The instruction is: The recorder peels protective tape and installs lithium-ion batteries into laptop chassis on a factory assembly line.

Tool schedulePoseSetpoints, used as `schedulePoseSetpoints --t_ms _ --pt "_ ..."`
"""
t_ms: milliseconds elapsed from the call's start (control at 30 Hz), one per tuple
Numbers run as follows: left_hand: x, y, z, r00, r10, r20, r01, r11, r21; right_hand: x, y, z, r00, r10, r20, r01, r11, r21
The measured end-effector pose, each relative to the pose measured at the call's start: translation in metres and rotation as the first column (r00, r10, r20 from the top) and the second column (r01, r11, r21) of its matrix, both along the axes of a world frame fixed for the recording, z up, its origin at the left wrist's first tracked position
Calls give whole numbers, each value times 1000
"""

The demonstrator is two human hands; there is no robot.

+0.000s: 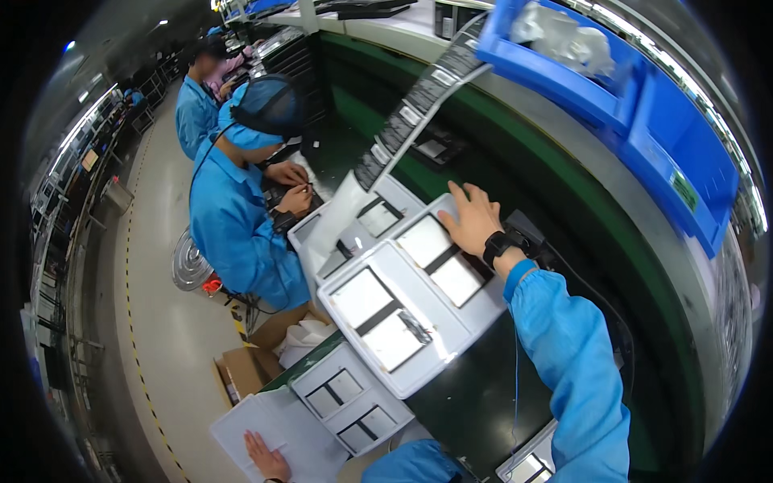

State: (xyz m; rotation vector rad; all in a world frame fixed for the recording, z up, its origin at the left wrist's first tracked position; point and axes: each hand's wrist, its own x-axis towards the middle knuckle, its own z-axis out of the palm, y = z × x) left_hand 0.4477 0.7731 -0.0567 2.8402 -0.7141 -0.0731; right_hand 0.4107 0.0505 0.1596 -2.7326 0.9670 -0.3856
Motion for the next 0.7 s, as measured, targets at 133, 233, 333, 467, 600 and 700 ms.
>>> schedulePoseSetpoints --t_ms 133,233,333,467,600,700 --pt "4 -3 8 994 21 -111 -17 999 42 33 11 -35 976 -211 -56 211 977 -2" --pt "8 0 21 983 24 -183 -7 996 88 28 11 -38 983 -170 65 175 981 -84" --pt "21 -12 58 961 26 -275 -13 999 51 26 12 -33 982 -182 50 185 981 -59" --pt "56 -73 97 973 129 -193 -154 980 -122 32 12 -40 983 -165 77 169 984 -54" --pt "123 -237 102 860 -25 -510 -296 790 -537 30 8 -29 978 -192 85 196 980 -38" --pt "159 -330 33 538 -153 -829 -457 774 -439 34 10 -34 979 -165 115 169 985 -20"
